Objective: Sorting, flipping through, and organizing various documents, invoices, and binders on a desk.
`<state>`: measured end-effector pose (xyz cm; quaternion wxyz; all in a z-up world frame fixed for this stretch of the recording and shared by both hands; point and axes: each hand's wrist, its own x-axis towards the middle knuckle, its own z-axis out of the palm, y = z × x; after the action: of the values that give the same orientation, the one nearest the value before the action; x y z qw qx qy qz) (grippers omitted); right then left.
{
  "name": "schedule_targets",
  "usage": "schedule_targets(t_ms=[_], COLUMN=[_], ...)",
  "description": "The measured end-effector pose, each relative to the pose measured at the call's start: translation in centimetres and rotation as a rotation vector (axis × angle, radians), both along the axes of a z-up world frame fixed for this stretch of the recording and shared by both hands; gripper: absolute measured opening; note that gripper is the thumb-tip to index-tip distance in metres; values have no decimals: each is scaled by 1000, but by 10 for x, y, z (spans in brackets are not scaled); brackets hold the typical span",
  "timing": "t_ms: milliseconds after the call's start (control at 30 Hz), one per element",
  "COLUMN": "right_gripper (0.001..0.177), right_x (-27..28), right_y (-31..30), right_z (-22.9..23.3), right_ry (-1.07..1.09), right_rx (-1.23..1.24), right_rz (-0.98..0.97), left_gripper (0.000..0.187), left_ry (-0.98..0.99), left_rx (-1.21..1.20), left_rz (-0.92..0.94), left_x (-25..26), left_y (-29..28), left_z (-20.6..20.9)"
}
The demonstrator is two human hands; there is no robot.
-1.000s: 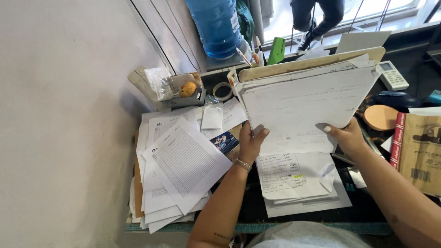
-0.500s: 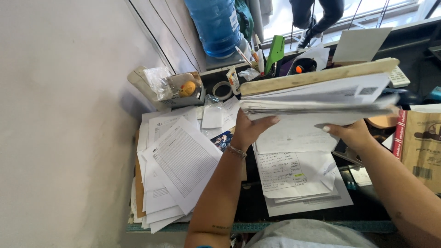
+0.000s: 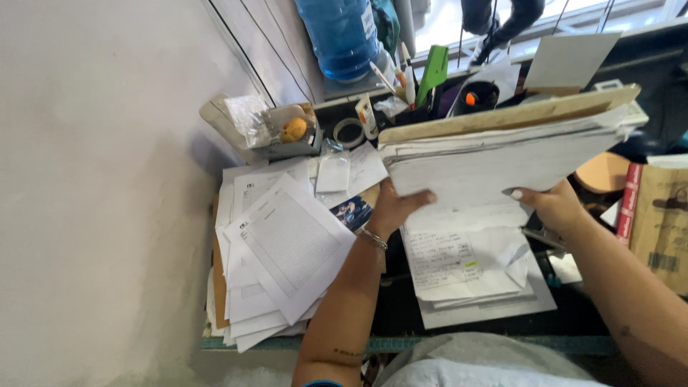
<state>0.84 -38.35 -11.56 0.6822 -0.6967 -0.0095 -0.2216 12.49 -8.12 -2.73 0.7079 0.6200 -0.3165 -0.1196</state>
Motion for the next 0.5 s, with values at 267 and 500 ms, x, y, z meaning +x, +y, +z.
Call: schedule_targets(t_ms=[267,500], right_gripper=[52,68], right_x=[-14,-22], right_y=[57,67], right_z=[113,172], right_ry=[482,868], right_rx=[-212,-48], right_rz=[-324,-270], left_gripper=[57,60], left_ry=[300,541], left_rx=[289,414], left_rz=[84,-8], left_x=[-33,-39], left_y=[3,7], left_z=[31,76])
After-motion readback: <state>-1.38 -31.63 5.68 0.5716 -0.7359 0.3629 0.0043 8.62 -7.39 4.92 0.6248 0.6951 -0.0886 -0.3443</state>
